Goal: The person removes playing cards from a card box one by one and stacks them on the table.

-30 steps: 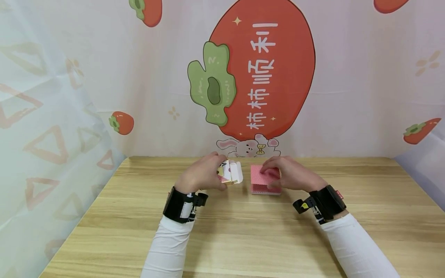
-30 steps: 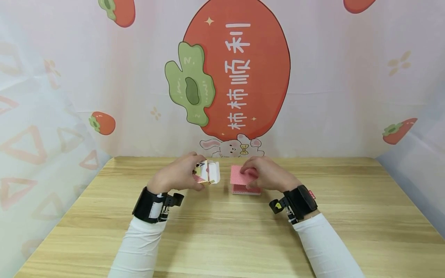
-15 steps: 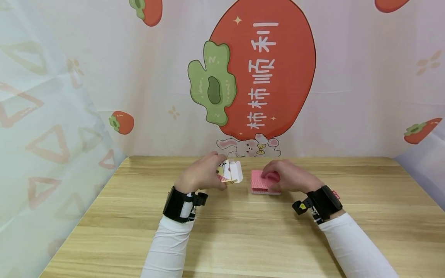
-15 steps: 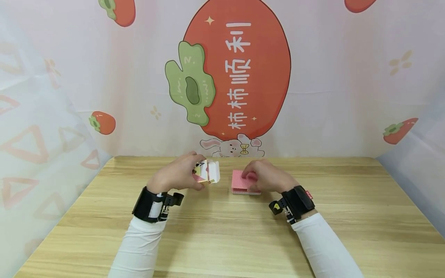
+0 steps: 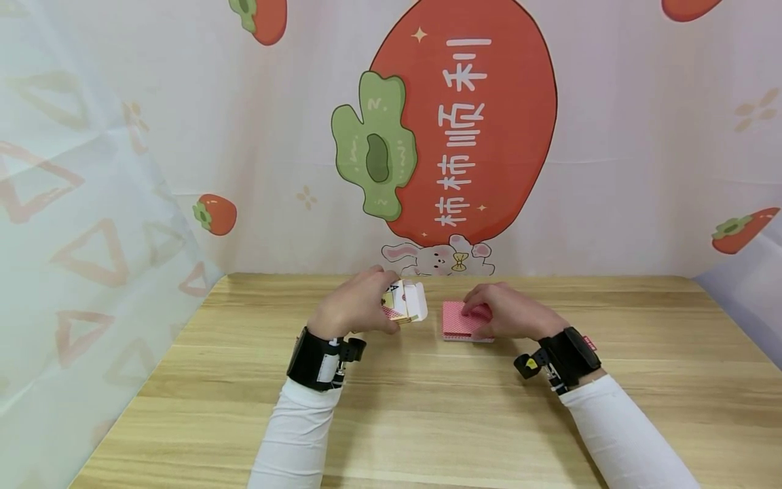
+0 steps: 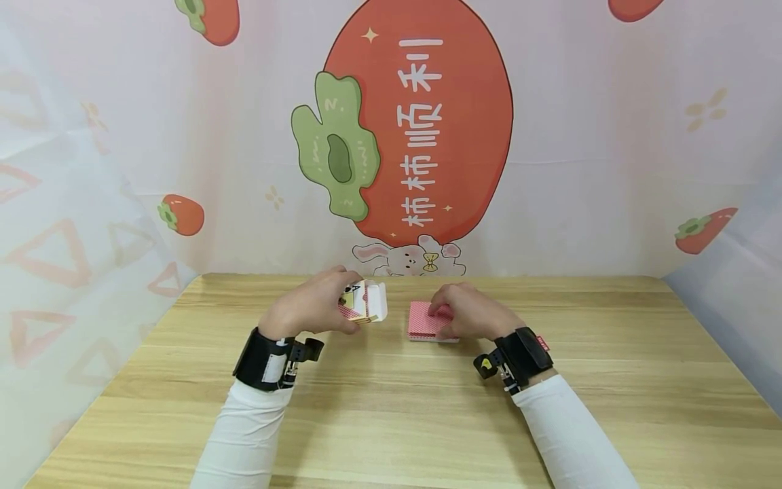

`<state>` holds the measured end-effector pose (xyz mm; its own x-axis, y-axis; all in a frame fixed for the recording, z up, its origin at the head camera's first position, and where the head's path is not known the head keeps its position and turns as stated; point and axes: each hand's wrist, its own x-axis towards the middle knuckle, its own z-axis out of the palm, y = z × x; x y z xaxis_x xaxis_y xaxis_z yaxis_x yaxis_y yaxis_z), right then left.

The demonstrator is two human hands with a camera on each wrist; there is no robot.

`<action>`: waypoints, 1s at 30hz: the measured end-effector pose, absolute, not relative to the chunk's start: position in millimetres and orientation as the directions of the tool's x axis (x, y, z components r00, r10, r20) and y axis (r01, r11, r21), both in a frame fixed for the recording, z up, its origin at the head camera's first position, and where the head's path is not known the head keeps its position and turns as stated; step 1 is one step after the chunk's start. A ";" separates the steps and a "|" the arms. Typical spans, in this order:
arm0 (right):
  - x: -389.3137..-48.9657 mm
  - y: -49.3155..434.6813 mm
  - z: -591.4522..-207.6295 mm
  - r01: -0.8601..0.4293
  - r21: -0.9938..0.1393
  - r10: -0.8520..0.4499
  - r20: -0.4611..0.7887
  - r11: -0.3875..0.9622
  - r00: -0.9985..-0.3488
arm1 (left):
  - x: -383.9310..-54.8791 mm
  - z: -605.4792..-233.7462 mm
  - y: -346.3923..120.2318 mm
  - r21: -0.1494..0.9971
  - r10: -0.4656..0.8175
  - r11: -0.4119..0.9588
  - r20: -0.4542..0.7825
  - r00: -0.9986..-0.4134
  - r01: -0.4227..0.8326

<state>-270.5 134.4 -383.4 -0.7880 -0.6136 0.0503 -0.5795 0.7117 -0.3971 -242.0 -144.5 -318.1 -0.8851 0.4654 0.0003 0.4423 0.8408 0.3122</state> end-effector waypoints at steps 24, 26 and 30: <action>-272.9 133.2 -390.3 -0.602 -0.399 -0.632 0.070 0.692 -0.772 | -242.5 -319.4 -142.9 0.294 0.480 0.838 0.006 -0.877 0.460; -272.8 133.1 -390.5 -0.601 -0.400 -0.631 0.070 0.691 -0.772 | -242.2 -319.1 -142.7 0.295 0.480 0.838 0.002 -0.877 0.459; -272.7 133.1 -391.3 -0.601 -0.400 -0.631 0.070 0.692 -0.773 | -242.0 -318.5 -142.3 0.295 0.477 0.841 -0.008 -0.879 0.454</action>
